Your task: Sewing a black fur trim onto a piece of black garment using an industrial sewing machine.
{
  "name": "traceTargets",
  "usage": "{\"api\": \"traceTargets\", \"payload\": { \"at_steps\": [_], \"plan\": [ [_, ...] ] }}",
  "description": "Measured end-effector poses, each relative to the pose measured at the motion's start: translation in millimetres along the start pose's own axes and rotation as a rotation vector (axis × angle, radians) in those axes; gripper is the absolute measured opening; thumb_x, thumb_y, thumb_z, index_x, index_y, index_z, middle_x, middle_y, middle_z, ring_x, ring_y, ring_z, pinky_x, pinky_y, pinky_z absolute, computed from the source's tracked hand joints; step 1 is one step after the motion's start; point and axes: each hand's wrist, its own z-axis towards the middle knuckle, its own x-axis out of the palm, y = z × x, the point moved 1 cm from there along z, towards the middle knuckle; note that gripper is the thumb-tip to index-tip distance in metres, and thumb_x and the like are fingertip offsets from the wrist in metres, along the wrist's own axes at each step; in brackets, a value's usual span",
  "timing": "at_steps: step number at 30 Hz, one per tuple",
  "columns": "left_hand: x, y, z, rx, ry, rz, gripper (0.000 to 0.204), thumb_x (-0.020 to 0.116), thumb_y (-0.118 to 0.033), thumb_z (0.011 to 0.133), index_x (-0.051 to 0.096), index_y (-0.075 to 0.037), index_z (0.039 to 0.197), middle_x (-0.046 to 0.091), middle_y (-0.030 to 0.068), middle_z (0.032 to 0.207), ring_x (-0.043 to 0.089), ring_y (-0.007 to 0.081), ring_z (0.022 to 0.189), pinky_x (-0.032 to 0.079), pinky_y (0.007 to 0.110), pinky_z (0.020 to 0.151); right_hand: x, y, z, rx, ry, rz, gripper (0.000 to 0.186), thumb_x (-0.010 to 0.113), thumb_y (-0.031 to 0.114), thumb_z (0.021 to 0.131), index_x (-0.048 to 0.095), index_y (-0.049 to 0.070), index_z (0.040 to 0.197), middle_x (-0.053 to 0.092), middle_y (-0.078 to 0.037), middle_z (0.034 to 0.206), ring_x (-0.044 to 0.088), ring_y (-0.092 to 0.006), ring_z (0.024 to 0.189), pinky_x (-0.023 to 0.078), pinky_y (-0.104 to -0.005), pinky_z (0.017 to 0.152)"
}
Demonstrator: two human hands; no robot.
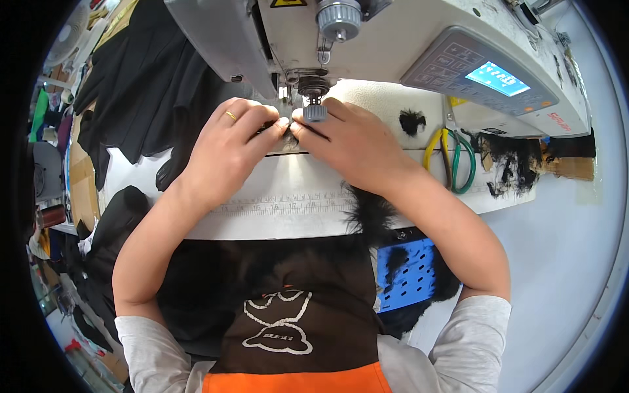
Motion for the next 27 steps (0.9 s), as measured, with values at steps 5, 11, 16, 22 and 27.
{"api": "traceTargets", "payload": {
  "at_steps": [5,11,16,22,27],
  "plan": [
    [10,2,-6,-0.1,-0.092,-0.216,0.027,0.068,-0.008,0.078,0.072,-0.004,0.104,0.066,0.0054,0.108,0.061,0.0239,0.106,0.051,0.041,0.098,3,0,-2,-0.02,0.009,0.003,0.031,0.065,0.014,0.083,0.069,0.008,0.114,0.067,-0.005,0.125,0.063,-0.0252,0.112,0.056,-0.0368,0.09],
    [1,7,-5,0.026,-0.056,-0.226,0.026,0.075,-0.006,0.08,0.074,0.001,0.105,0.069,0.008,0.114,0.066,0.0253,0.105,0.055,0.041,0.094,2,-1,-2,-0.008,0.02,0.023,0.032,0.065,0.013,0.083,0.069,0.008,0.114,0.067,-0.005,0.125,0.063,-0.0258,0.113,0.056,-0.0371,0.091],
    [-7,-5,-4,0.05,0.091,-0.073,0.03,0.077,-0.019,0.085,0.074,0.002,0.106,0.066,0.0081,0.12,0.062,0.0248,0.115,0.052,0.044,0.102,7,-9,-9,0.156,0.104,0.089,0.036,0.068,0.008,0.081,0.07,0.01,0.116,0.07,-0.004,0.119,0.064,-0.025,0.105,0.056,-0.0352,0.089],
    [-8,-4,-9,0.068,0.117,-0.009,0.039,0.076,-0.026,0.087,0.072,0.002,0.114,0.064,0.0079,0.124,0.06,0.0254,0.12,0.051,0.045,0.103,1,-14,-7,0.127,-0.064,0.344,0.028,0.069,0.002,0.084,0.073,0.013,0.11,0.072,-0.003,0.125,0.068,-0.0276,0.104,0.056,-0.038,0.093],
    [-8,6,-5,0.072,0.164,0.026,0.046,0.074,-0.029,0.088,0.069,0.002,0.121,0.063,0.0067,0.118,0.059,0.0243,0.115,0.051,0.043,0.102,14,-17,-1,0.123,-0.028,0.218,0.029,0.066,0.008,0.084,0.074,0.015,0.111,0.07,-0.003,0.113,0.064,-0.0261,0.105,0.056,-0.0372,0.088]
  ]
}}
